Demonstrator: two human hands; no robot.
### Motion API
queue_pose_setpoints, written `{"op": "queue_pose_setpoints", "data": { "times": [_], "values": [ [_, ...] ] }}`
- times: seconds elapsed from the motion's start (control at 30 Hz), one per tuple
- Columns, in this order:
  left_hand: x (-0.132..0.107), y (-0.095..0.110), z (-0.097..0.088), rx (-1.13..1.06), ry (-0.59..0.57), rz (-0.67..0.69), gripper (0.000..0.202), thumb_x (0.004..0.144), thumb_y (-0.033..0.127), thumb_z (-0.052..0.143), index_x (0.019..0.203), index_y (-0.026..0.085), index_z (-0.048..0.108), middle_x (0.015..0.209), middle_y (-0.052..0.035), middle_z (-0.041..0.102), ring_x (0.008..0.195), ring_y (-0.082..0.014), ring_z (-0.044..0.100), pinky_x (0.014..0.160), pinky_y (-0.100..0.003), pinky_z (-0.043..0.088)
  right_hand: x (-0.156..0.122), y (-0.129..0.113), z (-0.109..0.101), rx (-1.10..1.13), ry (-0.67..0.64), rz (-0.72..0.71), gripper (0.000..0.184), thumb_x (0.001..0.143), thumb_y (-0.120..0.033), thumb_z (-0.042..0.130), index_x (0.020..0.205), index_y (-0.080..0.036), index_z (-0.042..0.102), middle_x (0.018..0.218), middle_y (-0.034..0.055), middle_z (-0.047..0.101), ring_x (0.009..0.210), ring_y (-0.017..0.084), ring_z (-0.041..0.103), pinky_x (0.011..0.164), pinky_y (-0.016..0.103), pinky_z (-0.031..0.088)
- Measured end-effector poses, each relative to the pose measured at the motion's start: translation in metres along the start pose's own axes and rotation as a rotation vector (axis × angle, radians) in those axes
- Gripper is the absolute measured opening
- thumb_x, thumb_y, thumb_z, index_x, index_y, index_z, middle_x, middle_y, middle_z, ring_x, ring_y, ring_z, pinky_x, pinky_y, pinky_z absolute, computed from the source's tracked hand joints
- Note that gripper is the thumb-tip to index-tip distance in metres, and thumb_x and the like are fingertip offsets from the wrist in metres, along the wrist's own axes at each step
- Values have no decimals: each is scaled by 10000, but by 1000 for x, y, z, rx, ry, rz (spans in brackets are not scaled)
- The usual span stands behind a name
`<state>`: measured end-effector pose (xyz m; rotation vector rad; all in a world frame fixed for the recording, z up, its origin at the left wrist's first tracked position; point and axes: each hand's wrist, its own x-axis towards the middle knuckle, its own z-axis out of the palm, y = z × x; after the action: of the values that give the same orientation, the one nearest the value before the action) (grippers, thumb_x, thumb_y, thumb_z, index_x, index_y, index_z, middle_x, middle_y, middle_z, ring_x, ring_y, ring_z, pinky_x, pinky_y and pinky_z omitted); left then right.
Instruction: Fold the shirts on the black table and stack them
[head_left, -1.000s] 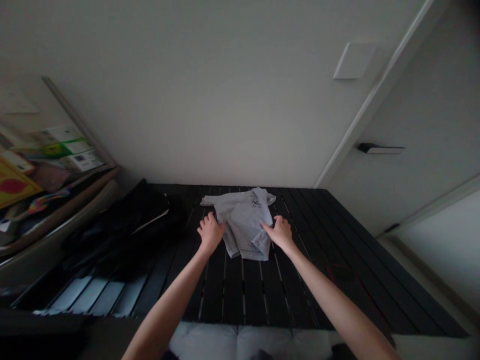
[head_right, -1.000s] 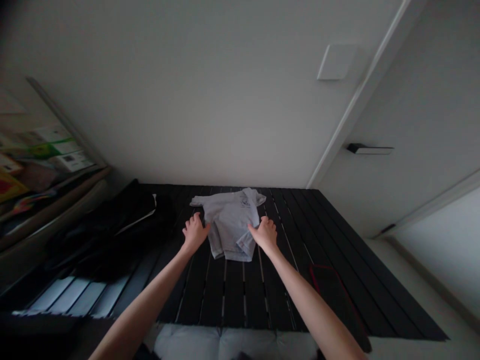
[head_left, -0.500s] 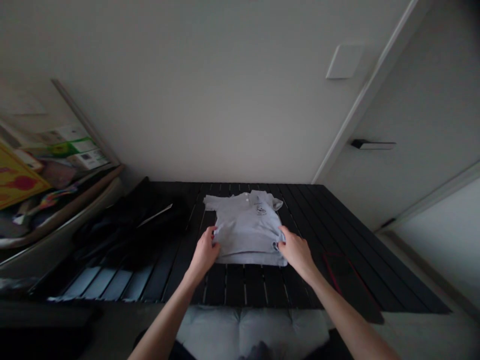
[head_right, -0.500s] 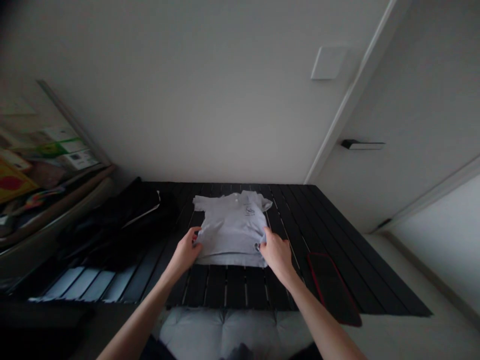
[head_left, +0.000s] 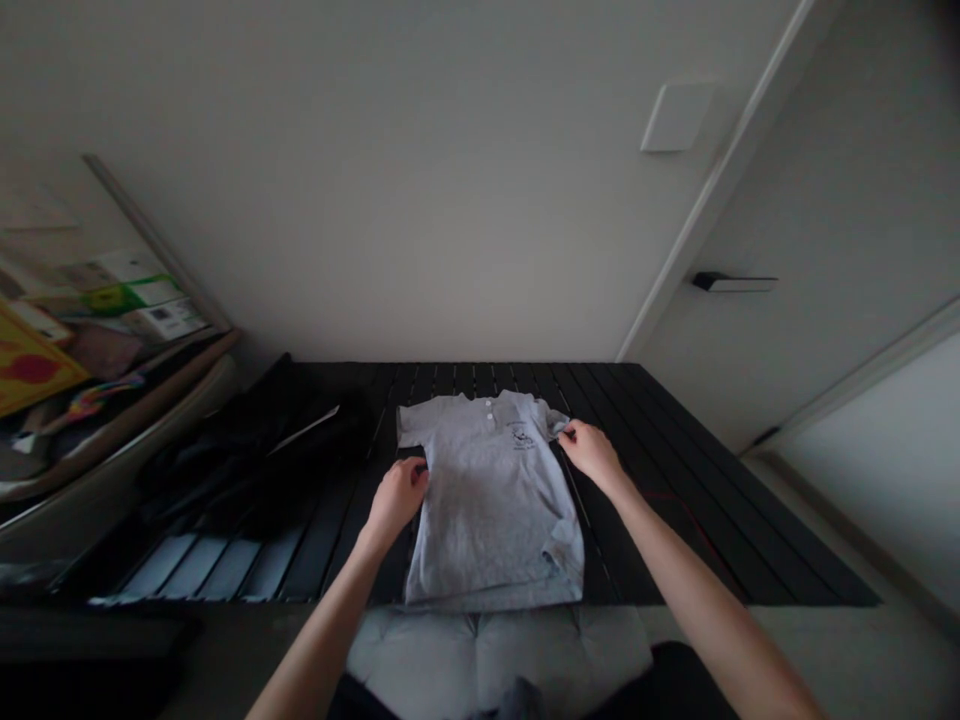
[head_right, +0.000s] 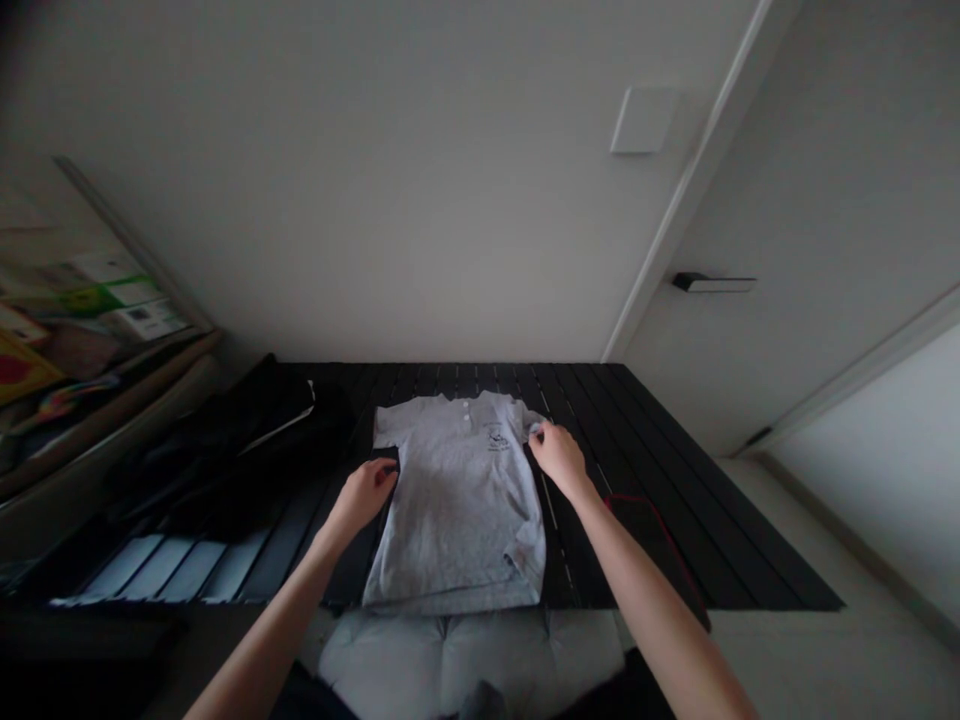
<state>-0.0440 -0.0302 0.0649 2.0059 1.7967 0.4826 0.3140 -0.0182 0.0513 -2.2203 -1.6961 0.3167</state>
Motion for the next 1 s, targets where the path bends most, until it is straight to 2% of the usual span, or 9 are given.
{"op": "queue_pose_setpoints", "data": {
  "times": [0.13,0.2,0.3,0.43,0.57,0.7,0.8,0.9,1.0],
  "values": [
    [35,-12,14,43,208,-25,348,858,214,516,1187,149,606,1143,-132,601,1027,-220,585,916,-310,437,48,0,18,-74,69,93,319,865,-308,524,1106,-125,628,1054,166,647,1017,250,602,801,301,426],
    [49,-14,19,91,249,-67,377,860,221,508,1227,168,576,1243,-142,552,1124,-259,531,952,-370,424,60,-1,26,-79,57,91,339,850,-272,532,1142,-124,619,1093,168,636,1065,262,571,824,317,422],
    [67,-14,23,142,265,-129,434,872,251,486,1301,195,511,1356,-144,483,1249,-296,424,972,-443,405,70,-5,37,-74,29,77,305,804,-245,567,1084,-164,653,1076,133,652,1069,275,549,823,342,423],
    [83,-17,30,205,179,-189,446,900,305,440,1339,236,487,1486,-123,374,1401,-324,223,1044,-557,310,71,-10,43,-65,39,71,241,803,-256,560,1007,-194,672,1032,103,675,1076,286,517,843,376,408],
    [87,-25,35,246,107,-252,468,924,399,378,1359,261,482,1514,-129,340,1428,-390,140,1026,-668,256,65,-2,37,-30,156,97,273,872,-302,468,1019,-201,674,981,101,687,1014,265,537,830,357,400],
    [85,-29,37,298,143,-260,493,916,393,381,1373,235,478,1502,-170,347,1423,-419,143,1013,-663,280,57,27,28,-32,332,264,321,881,-310,435,992,-168,701,977,159,680,971,292,563,780,370,414],
    [87,-29,39,323,174,-274,504,913,365,376,1386,216,465,1506,-174,338,1414,-428,163,1013,-651,291,52,49,25,-86,354,414,318,846,-278,470,997,-122,703,987,205,665,974,323,583,763,398,427],
    [89,-29,41,315,155,-289,497,906,329,382,1379,203,468,1508,-185,329,1410,-426,178,1008,-646,304,50,58,25,-98,316,408,286,834,-261,489,957,-126,709,949,193,673,950,313,608,745,380,436],
    [90,-29,43,310,149,-279,491,905,306,383,1378,203,464,1507,-191,327,1414,-414,177,1014,-645,298,49,50,32,-88,259,316,309,874,-301,452,963,-137,699,936,171,675,924,286,624,727,350,437]
  ]
}}
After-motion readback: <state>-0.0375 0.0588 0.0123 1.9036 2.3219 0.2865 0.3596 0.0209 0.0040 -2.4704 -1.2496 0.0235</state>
